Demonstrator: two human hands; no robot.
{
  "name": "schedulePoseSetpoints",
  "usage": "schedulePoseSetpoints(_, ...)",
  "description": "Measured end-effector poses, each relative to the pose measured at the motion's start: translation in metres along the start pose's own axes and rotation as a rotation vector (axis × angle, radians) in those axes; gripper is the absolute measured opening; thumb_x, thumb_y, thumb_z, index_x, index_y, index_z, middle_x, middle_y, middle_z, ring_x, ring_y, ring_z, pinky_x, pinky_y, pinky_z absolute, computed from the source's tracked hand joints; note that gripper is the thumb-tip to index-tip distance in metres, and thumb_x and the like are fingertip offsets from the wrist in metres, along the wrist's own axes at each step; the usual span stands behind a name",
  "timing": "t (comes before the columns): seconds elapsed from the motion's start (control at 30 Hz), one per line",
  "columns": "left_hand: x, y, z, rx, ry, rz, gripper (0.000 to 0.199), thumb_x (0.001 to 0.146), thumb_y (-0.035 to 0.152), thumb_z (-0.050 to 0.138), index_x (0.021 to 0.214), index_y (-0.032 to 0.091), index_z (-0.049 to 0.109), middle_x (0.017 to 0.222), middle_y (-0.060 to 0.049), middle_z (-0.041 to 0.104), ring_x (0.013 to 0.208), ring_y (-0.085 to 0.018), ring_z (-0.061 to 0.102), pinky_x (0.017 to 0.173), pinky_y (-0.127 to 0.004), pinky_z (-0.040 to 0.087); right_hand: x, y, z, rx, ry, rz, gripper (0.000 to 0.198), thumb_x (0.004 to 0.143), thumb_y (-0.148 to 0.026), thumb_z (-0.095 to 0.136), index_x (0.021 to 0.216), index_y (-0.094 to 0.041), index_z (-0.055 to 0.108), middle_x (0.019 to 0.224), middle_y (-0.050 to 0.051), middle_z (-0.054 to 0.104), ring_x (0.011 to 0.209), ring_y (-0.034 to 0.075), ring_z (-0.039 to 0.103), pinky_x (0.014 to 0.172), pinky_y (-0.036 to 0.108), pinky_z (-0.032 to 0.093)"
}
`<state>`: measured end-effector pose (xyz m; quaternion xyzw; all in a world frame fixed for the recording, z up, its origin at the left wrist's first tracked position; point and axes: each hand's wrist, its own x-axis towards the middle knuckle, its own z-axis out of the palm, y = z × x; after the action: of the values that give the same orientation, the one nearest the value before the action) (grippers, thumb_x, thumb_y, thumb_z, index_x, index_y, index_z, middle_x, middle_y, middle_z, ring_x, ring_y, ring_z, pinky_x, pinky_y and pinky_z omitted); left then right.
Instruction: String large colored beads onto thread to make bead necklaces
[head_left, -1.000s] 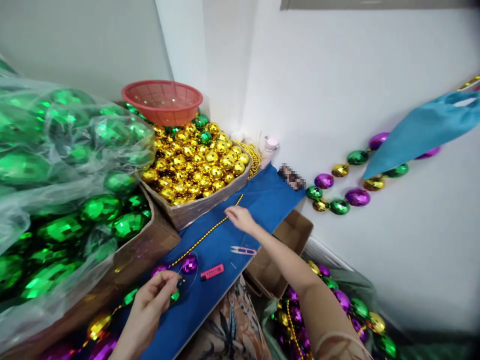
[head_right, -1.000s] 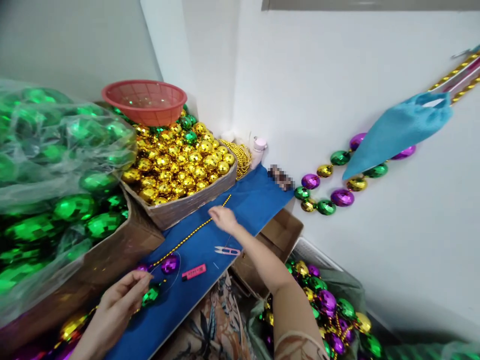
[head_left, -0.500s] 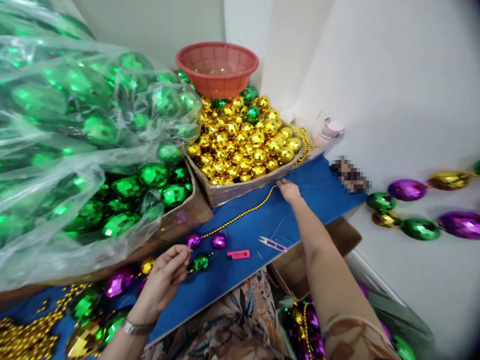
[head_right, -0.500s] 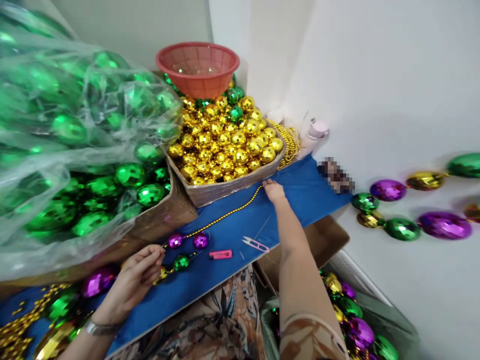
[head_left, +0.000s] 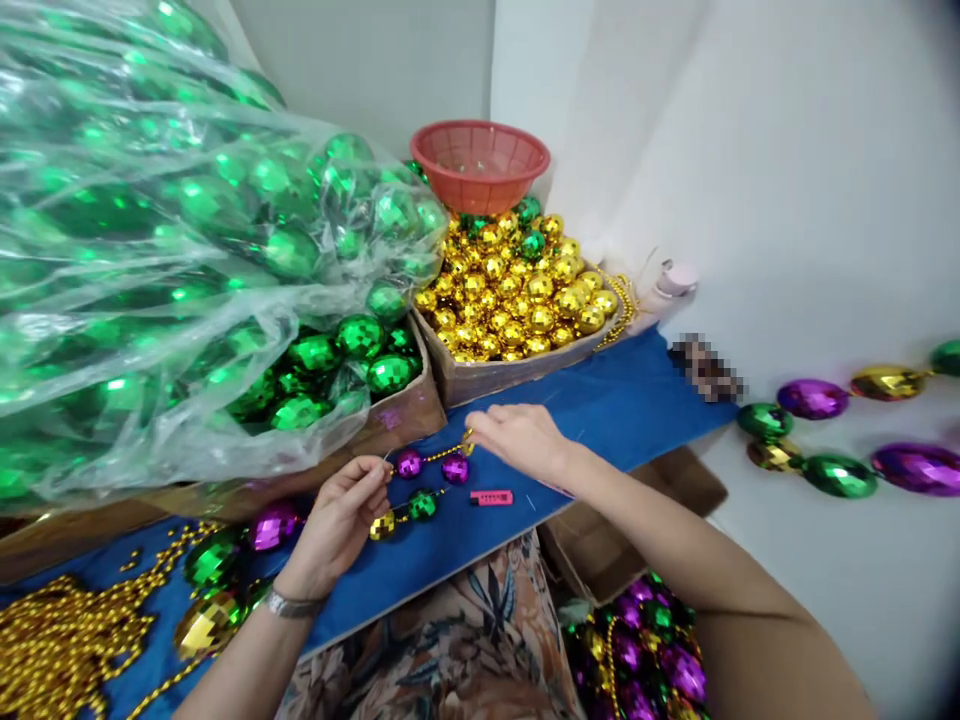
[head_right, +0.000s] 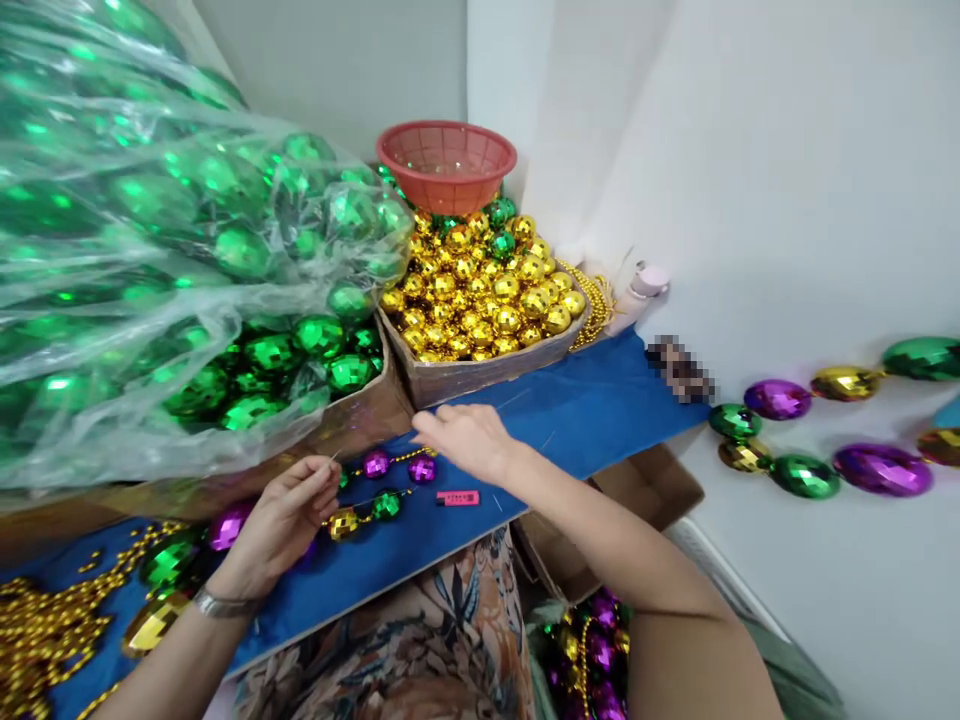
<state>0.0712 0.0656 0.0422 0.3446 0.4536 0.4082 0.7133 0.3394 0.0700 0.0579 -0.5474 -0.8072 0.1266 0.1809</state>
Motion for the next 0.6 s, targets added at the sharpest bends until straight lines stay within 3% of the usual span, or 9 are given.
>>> schedulePoseSetpoints(0.13,-0.004,0.002,0.001,0.166,-0.001,0.109,0.020,0.074,0.031,0.074,0.078,0.016,0.062,0.061,0.005,0.045,0.049,-0.005,0.030,0.044,-0.018,0.023,0.014,-0.067,-0.021,-0.041,-0.123,-0.388,0.029,0.092,-0.025,0.050,0.121,-0.027,0.053,0.084,0.002,0.069,0.068,0.015,0.059,0.054,0.024,0.030)
schedulePoseSetpoints(0.23,-0.007,0.002,0.000,0.335,0.002,0.254,0.016,0.074,0.029,0.072,0.072,0.015,0.063,0.058,0.004,0.047,0.051,-0.007,0.034,0.047,-0.020,0.026,0.027,-0.096,-0.023,-0.119,-0.212,-0.504,0.045,0.088,-0.017,0.050,0.132,-0.023,0.044,0.090,0.004,0.071,0.070,0.017,0.062,0.054,0.026,0.031)
schedulePoseSetpoints(0.33,-0.012,0.004,-0.002,0.390,-0.050,0.286,0.018,0.076,0.031,0.069,0.070,0.014,0.064,0.062,0.002,0.053,0.051,-0.007,0.033,0.048,-0.021,0.025,0.036,-0.108,-0.014,-0.121,-0.254,-0.491,0.045,0.088,-0.020,0.051,0.133,-0.020,0.043,0.090,0.004,0.072,0.070,0.017,0.063,0.054,0.025,0.032)
schedulePoseSetpoints(0.47,-0.018,0.006,-0.008,0.402,-0.098,0.231,0.024,0.079,0.038,0.067,0.076,0.014,0.066,0.063,0.002,0.052,0.050,-0.006,0.030,0.046,-0.020,0.023,0.043,-0.110,-0.003,-0.098,-0.243,-0.293,0.040,0.095,-0.035,0.048,0.129,-0.016,0.047,0.082,0.007,0.071,0.066,0.018,0.063,0.056,0.025,0.032)
schedulePoseSetpoints(0.6,-0.023,0.005,-0.017,0.366,-0.062,0.230,0.027,0.077,0.041,0.069,0.077,0.014,0.065,0.059,0.005,0.046,0.049,-0.006,0.029,0.045,-0.019,0.023,0.045,-0.107,0.002,-0.085,-0.272,-0.272,0.028,0.098,-0.036,0.046,0.092,-0.016,0.064,0.078,0.006,0.070,0.070,0.017,0.064,0.058,0.024,0.030)
